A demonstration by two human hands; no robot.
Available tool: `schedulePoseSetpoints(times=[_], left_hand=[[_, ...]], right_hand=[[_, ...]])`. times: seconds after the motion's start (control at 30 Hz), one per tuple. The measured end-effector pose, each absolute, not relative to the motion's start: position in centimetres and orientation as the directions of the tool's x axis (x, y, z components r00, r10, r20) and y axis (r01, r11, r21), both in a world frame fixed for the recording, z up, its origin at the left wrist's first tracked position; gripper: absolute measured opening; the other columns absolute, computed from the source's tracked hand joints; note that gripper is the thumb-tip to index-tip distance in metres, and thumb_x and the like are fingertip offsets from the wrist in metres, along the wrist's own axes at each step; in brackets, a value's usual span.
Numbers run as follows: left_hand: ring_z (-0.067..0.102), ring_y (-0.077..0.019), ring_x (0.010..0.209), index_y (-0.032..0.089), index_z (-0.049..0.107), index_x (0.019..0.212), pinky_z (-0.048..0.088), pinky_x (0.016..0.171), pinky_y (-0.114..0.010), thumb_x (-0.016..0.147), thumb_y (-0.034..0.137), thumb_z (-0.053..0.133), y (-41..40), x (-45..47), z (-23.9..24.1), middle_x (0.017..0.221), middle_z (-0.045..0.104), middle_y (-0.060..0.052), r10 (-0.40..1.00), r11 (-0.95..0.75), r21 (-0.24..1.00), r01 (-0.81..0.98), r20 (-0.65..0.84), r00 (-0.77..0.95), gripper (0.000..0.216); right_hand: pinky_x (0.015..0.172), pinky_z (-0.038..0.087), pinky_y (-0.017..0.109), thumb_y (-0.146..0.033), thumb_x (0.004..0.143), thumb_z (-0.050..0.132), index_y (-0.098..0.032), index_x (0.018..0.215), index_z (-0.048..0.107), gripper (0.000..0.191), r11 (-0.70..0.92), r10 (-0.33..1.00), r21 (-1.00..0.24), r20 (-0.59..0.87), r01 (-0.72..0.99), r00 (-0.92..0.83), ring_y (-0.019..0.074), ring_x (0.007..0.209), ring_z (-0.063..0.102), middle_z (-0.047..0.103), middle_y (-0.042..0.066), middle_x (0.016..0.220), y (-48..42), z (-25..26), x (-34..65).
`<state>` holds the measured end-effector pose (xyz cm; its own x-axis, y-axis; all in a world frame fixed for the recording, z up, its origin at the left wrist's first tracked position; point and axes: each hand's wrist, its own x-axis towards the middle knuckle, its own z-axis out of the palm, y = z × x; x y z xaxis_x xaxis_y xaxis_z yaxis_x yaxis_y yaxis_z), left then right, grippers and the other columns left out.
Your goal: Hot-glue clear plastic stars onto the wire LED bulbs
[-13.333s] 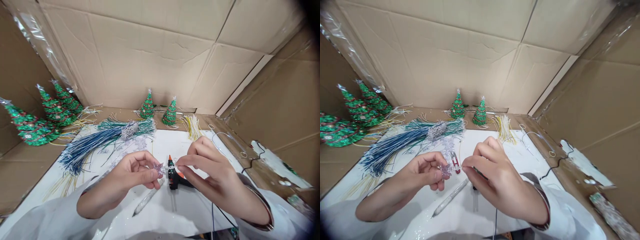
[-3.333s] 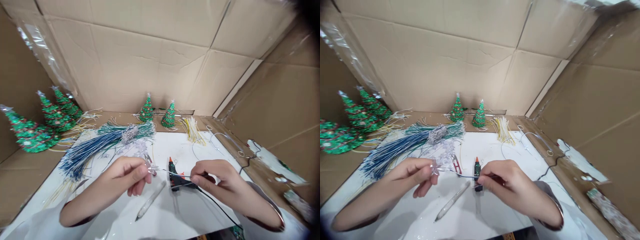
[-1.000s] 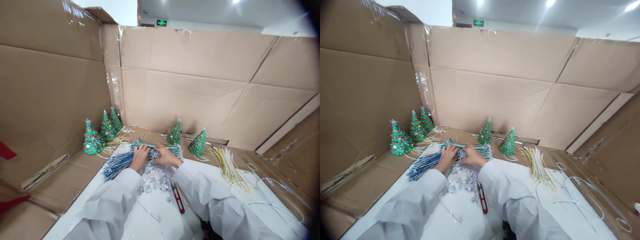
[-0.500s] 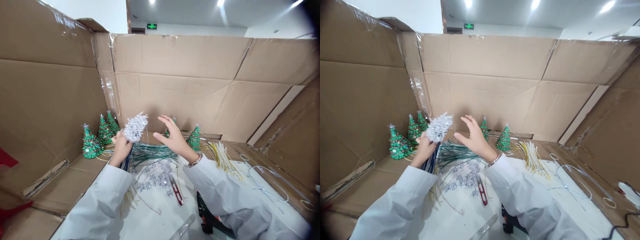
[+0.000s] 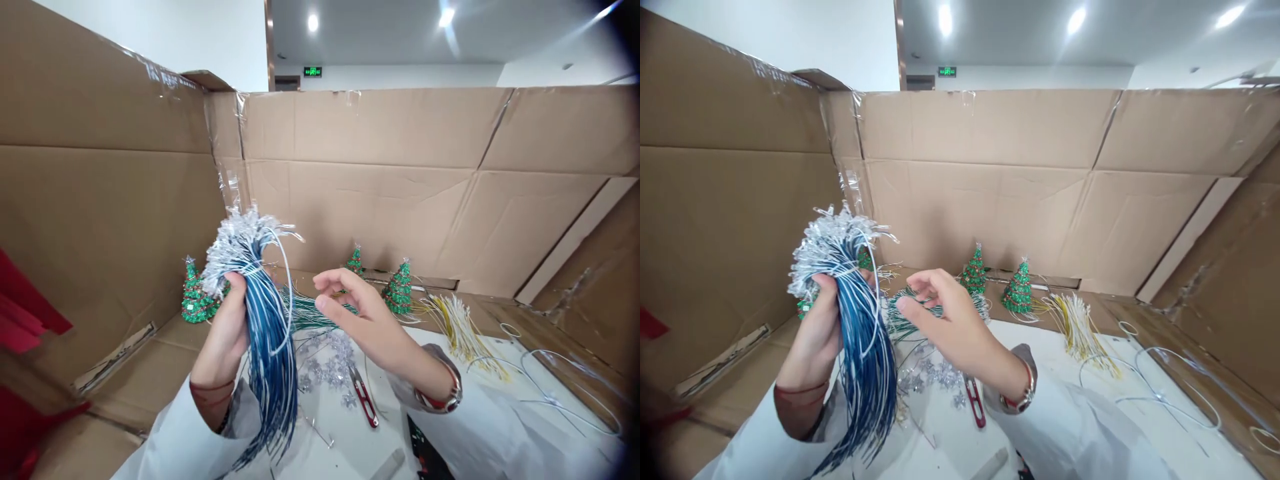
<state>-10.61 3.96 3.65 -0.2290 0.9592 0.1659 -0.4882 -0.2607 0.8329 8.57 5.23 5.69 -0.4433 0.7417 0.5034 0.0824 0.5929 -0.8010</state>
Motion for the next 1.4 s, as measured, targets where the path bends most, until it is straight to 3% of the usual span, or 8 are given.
schedulePoseSetpoints(times=[0.13,0.3,0.5,0.7,0.83,0.97,1.13,1.4], left_hand=[[0.063,-0.0188,0.071,0.015,0.064,0.088,0.05,0.063,-0.027,0.068,0.065,0.057,3.2,-8.4,2.4,0.073,0.066,-0.003,0.984,-0.179,0.848,-0.499,0.15,-0.096,0.055],[0.058,-0.0145,0.053,0.015,0.06,0.081,0.048,0.052,-0.025,0.064,0.073,0.051,3.2,-7.2,1.6,0.062,0.061,-0.002,0.991,-0.054,0.868,-0.494,0.109,0.083,0.061],[0.046,-0.0076,0.041,0.016,0.053,0.078,0.043,0.043,-0.02,0.063,0.076,0.046,4.5,-6.7,0.8,0.053,0.052,0.004,0.957,0.108,0.875,-0.472,0.037,0.288,0.062],[0.042,-0.0056,0.038,0.017,0.05,0.076,0.042,0.042,-0.018,0.061,0.078,0.043,5.4,-5.8,-0.9,0.052,0.048,0.005,0.878,0.318,0.843,-0.433,-0.09,0.47,0.063],[0.042,-0.0059,0.038,0.018,0.05,0.076,0.04,0.041,-0.018,0.062,0.077,0.045,5.4,-5.6,-1.2,0.052,0.047,0.005,0.872,0.326,0.853,-0.408,-0.104,0.479,0.061],[0.043,-0.0059,0.042,0.017,0.051,0.083,0.039,0.044,-0.018,0.06,0.074,0.051,5.3,-5.7,-1.2,0.056,0.048,0.005,0.893,0.296,0.846,-0.443,-0.08,0.443,0.062],[0.044,-0.006,0.044,0.018,0.052,0.085,0.039,0.046,-0.018,0.054,0.073,0.059,4.9,-5.3,-1.1,0.057,0.049,0.005,0.897,0.318,0.821,-0.473,-0.1,0.429,0.064],[0.042,-0.0059,0.04,0.016,0.048,0.066,0.036,0.042,-0.018,0.057,0.074,0.056,4.4,-4.1,-0.9,0.049,0.046,0.005,0.912,0.363,0.863,-0.352,-0.251,0.326,0.06]], right_hand=[[0.076,0.047,0.032,-0.038,0.082,0.055,-0.021,0.089,0.058,0.018,0.528,0.734,-0.849,0.479,-0.041,-0.482,0.0157,0.085,0.057,0.061,0.004,0.092,4.0,6.6,7.5],[0.041,0.035,0.021,-0.041,0.086,0.047,-0.02,0.073,0.054,0.026,0.302,0.821,-0.923,0.379,-0.239,-0.426,0.0073,0.046,0.046,0.05,-0.003,0.059,4.2,7.8,8.2],[0.04,0.024,0.02,-0.042,0.083,0.051,-0.017,0.063,0.056,0.032,0.438,0.863,-0.888,0.46,-0.142,-0.211,0.0058,0.046,0.035,0.043,-0.004,0.052,7.1,8.7,10.3],[0.036,0.007,0.02,-0.03,0.076,0.056,-0.018,0.061,0.048,0.021,0.192,0.933,-0.928,0.274,-0.321,-0.233,0.0046,0.039,0.01,0.015,-0.012,0.046,9.2,9.9,13.3],[0.034,0.012,0.019,-0.016,0.076,0.048,-0.02,0.057,0.038,0.022,0.444,0.896,-0.762,0.371,-0.471,0.245,0.006,0.037,0.012,0.014,-0.011,0.045,10.3,11.9,16.4],[0.036,0.021,0.018,-0.016,0.081,0.041,-0.02,0.061,0.044,0.02,0.751,0.622,-0.588,0.478,-0.3,0.621,0.0067,0.039,0.02,0.022,-0.009,0.046,10.1,12.4,18.7],[0.038,0.012,0.021,-0.031,0.078,0.054,-0.017,0.078,0.061,0.016,0.423,0.906,-0.906,0.422,0.021,-0.021,0.0055,0.039,0.02,0.028,-0.01,0.047,7.7,8.4,16.6],[0.047,0.024,0.023,-0.03,0.074,0.063,-0.021,0.091,0.065,0.02,0.577,0.815,-0.747,0.507,0.329,-0.278,0.0081,0.044,0.03,0.034,-0.009,0.047,5.9,2.3,9.8]])
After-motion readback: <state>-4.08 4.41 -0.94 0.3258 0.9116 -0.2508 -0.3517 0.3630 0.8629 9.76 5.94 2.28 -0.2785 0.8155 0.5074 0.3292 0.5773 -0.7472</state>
